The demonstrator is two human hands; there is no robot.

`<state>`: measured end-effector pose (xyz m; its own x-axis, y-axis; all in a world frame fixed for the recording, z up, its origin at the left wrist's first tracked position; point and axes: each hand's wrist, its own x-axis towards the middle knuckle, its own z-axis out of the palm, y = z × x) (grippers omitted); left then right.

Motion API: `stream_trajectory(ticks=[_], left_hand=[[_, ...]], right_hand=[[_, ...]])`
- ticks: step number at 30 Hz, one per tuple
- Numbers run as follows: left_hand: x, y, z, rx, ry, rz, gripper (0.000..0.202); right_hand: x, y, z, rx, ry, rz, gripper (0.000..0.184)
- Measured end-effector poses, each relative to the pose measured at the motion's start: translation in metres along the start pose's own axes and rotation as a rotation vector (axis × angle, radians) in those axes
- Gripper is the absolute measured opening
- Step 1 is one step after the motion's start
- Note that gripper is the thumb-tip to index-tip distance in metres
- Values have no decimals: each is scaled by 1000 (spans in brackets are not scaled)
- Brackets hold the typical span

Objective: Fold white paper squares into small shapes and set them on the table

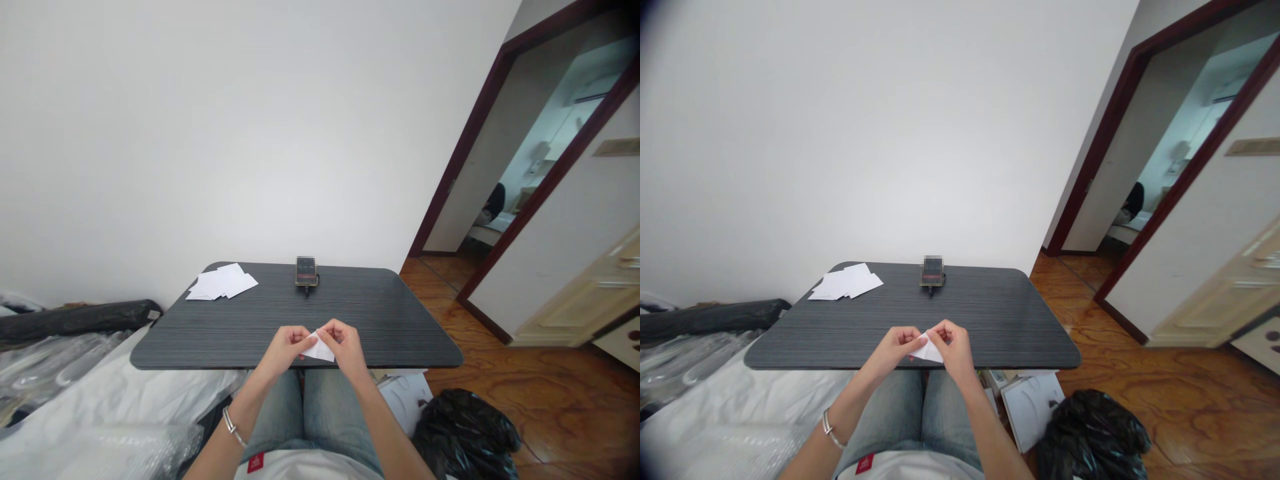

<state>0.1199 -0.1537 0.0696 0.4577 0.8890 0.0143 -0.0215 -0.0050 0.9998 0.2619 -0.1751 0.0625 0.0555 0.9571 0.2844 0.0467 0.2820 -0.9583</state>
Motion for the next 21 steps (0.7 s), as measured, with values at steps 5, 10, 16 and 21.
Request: stream_trajectory(ticks=[5,10,16,21], left_hand=[[-1,-1,1,34,44,71,31],[-1,-1,1,50,33,86,29],[-3,1,1,26,17,66,27],[-2,-1,1,61,-9,28,29]], right_hand=[[2,6,0,149,-75,77,18],[0,3,2,153,-27,66,20],[-1,0,3,146,-5,69,22],[0,3,3,155,-15,83,21]])
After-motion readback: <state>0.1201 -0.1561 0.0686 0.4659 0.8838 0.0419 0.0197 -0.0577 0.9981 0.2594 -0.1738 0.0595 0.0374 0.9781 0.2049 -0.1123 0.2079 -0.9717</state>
